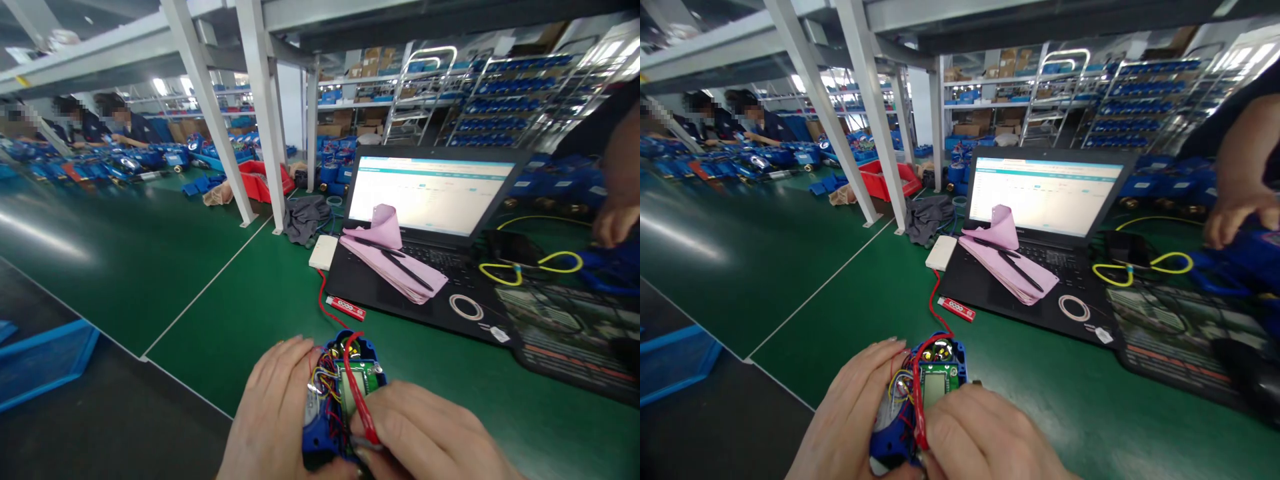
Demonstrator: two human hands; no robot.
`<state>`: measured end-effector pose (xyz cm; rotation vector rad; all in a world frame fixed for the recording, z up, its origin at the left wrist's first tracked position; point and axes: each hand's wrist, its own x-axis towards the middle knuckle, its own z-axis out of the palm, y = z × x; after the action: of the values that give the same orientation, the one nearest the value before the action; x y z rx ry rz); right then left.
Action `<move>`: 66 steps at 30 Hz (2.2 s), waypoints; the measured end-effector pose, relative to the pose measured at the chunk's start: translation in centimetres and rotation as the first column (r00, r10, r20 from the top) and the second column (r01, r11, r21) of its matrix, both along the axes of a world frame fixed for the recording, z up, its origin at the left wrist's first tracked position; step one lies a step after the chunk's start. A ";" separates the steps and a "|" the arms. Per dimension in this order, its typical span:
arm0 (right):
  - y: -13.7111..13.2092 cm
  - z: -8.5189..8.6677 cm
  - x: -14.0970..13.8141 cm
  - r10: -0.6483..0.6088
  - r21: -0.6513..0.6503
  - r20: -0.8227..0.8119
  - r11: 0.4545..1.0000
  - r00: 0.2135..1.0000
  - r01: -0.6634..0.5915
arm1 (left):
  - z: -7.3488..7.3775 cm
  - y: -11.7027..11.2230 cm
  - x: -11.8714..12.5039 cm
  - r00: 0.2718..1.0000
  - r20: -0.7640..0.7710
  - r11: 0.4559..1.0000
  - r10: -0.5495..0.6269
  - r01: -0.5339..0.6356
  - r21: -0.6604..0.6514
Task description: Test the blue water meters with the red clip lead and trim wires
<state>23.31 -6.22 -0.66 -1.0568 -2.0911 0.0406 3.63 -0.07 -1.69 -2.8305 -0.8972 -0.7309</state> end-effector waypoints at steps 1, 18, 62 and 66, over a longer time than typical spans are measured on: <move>0.0 0.0 -0.1 -0.003 0.012 -0.008 1.000 1.000 0.003 | 0.0 -0.1 0.0 1.000 -0.001 1.000 0.001 -0.001 -0.002; -0.3 0.6 -0.4 -0.017 -0.054 -0.053 0.998 0.998 0.014 | -0.1 0.1 0.3 1.000 0.007 0.999 -0.009 0.009 0.036; 0.0 0.2 -0.3 0.005 0.032 -0.029 0.999 1.000 -0.004 | 0.4 0.1 0.5 0.999 -0.036 0.997 0.010 -0.007 0.074; 0.3 0.3 -0.4 0.001 0.076 -0.018 0.997 1.000 0.000 | -0.3 0.5 0.1 0.998 -0.059 0.992 0.007 0.000 0.130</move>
<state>22.89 -5.95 -0.41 -1.0068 -2.0598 -0.0289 3.73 0.42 -1.97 -2.7207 -0.8142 -0.6745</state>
